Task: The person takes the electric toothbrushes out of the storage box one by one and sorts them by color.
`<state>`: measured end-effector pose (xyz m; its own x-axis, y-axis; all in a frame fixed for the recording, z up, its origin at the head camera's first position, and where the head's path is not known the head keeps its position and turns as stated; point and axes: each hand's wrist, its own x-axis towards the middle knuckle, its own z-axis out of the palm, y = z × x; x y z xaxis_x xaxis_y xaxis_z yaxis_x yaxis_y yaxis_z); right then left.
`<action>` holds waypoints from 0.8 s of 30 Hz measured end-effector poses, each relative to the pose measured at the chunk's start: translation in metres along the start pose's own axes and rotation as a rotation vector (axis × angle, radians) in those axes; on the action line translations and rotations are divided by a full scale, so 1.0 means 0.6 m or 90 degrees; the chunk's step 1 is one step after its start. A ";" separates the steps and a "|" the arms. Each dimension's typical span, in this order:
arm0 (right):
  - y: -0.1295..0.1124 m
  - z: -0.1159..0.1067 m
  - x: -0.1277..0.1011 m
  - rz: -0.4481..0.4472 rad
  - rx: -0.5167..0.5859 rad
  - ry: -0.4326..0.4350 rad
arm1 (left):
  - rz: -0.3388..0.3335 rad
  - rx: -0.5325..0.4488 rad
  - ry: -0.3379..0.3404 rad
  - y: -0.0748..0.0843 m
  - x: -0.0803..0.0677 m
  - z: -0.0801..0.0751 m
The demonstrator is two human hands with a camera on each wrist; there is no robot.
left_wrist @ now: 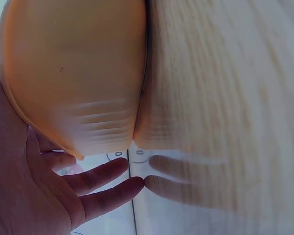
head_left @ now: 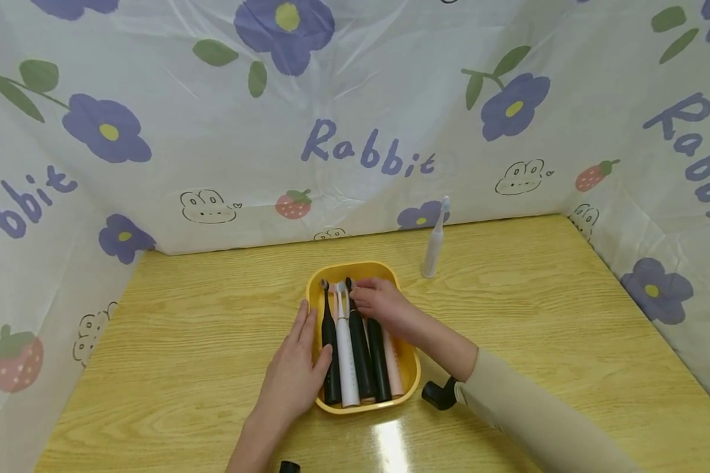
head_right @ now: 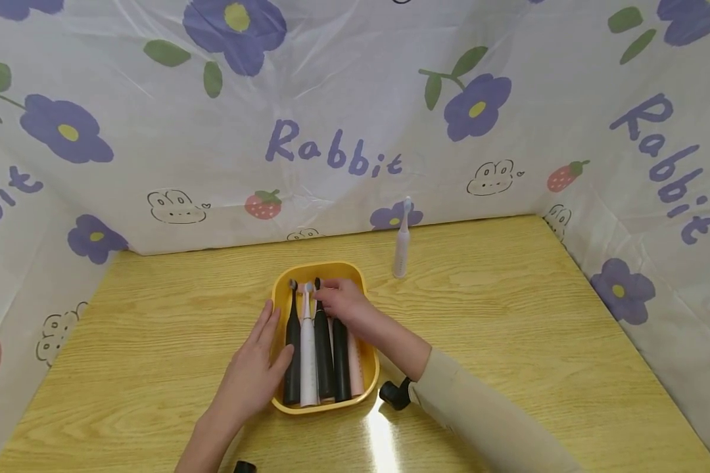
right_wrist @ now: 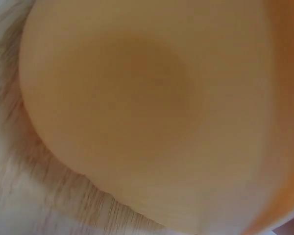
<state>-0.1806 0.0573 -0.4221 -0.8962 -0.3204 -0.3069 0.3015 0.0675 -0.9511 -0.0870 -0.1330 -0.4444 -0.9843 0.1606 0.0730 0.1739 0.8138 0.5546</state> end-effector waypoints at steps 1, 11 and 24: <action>0.000 -0.001 0.002 0.008 0.022 -0.003 | -0.001 0.000 -0.001 0.000 0.000 0.000; -0.006 -0.011 0.005 0.059 0.124 -0.044 | -0.007 -0.008 -0.003 0.001 0.001 -0.001; -0.002 -0.017 -0.002 0.045 0.126 -0.133 | -0.011 -0.015 -0.004 0.002 0.002 -0.002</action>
<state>-0.1832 0.0674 -0.4210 -0.7903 -0.5101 -0.3393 0.4372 -0.0815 -0.8957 -0.0879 -0.1325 -0.4426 -0.9869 0.1503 0.0579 0.1560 0.8032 0.5749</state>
